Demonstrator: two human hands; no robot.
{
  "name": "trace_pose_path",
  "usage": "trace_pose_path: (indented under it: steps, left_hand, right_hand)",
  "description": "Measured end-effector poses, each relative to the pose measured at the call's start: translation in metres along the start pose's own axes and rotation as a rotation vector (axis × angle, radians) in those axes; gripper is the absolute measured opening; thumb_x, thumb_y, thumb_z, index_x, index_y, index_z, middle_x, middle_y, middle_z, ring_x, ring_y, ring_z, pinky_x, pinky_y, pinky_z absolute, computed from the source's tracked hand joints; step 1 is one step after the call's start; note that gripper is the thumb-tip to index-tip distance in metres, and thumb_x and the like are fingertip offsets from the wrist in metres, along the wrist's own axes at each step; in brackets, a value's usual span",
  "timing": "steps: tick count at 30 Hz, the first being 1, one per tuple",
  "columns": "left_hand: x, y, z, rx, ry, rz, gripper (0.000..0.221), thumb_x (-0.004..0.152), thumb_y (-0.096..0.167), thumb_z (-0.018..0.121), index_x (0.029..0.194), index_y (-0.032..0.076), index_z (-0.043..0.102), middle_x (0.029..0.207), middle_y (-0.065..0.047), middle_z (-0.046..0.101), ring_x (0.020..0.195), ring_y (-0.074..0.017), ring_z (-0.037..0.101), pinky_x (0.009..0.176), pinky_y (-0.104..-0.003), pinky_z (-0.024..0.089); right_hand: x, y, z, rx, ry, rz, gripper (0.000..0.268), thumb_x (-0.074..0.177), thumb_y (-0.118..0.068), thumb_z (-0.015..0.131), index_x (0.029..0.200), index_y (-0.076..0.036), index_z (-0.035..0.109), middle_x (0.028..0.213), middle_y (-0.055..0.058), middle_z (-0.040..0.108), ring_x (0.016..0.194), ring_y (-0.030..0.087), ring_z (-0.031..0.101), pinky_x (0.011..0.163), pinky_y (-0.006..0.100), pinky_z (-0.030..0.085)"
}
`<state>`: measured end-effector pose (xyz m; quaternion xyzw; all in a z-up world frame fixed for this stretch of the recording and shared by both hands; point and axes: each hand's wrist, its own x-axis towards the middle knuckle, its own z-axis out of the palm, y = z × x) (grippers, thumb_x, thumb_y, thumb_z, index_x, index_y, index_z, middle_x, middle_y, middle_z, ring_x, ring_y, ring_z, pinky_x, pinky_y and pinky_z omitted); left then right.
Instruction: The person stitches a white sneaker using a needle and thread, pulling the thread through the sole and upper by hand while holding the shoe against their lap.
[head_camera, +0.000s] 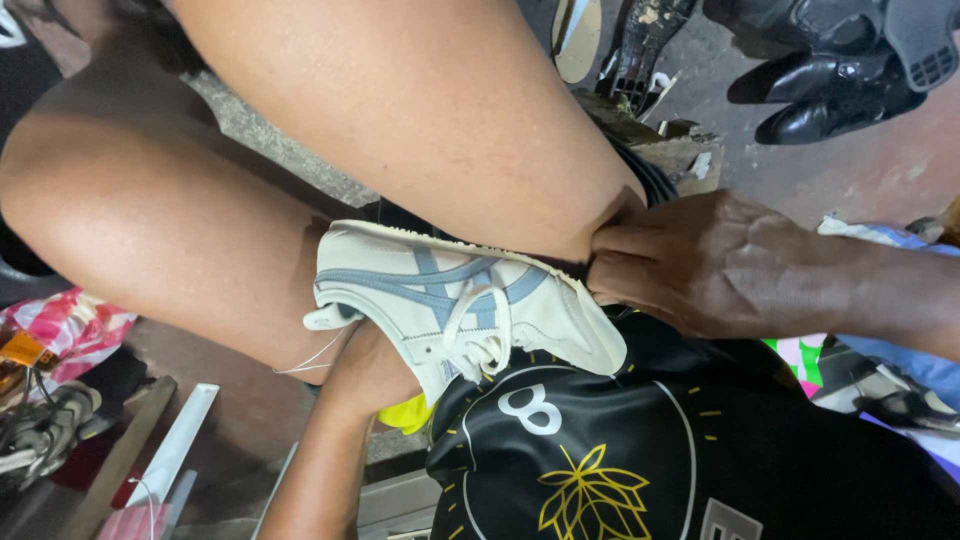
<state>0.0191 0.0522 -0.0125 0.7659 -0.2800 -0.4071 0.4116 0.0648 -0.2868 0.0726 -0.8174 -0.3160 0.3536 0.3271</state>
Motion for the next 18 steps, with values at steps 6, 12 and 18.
trace_pose_path:
  steps: [6,12,18]
  left_hand:
    - [0.006,0.012,-0.004,-0.074,0.013,-0.155,0.051,0.081,0.03,0.072,0.126,0.006,0.068,0.128,-0.018,0.07,0.121,-0.0385,0.062,0.101,-0.045,0.047]
    - [0.009,0.029,-0.011,-0.199,0.161,-0.125,0.049,0.078,0.018,0.075,0.124,0.002,0.068,0.123,-0.017,0.071,0.112,-0.0381,0.066,0.097,-0.044,0.05]
    - [0.008,0.052,-0.016,-0.514,0.334,-0.172,0.027,0.086,0.002,0.073,0.113,0.001,0.073,0.109,-0.009,0.077,0.099,-0.0184,0.072,0.091,-0.033,0.056]
  right_hand:
    - [-0.002,0.015,0.0,-0.018,0.043,-0.089,0.017,0.086,-0.024,0.07,0.087,-0.008,0.066,0.08,0.006,0.066,0.058,0.025,0.065,0.047,0.041,0.052]
    - [-0.012,0.023,0.008,-0.224,0.231,0.002,0.041,0.084,-0.049,0.069,0.068,-0.012,0.063,0.06,0.002,0.057,0.049,0.022,0.06,0.042,0.039,0.047]
    - [-0.03,0.049,-0.003,-0.377,0.1,0.134,0.047,0.083,-0.056,0.064,0.064,-0.013,0.061,0.059,0.001,0.056,0.044,0.02,0.057,0.038,0.038,0.046]
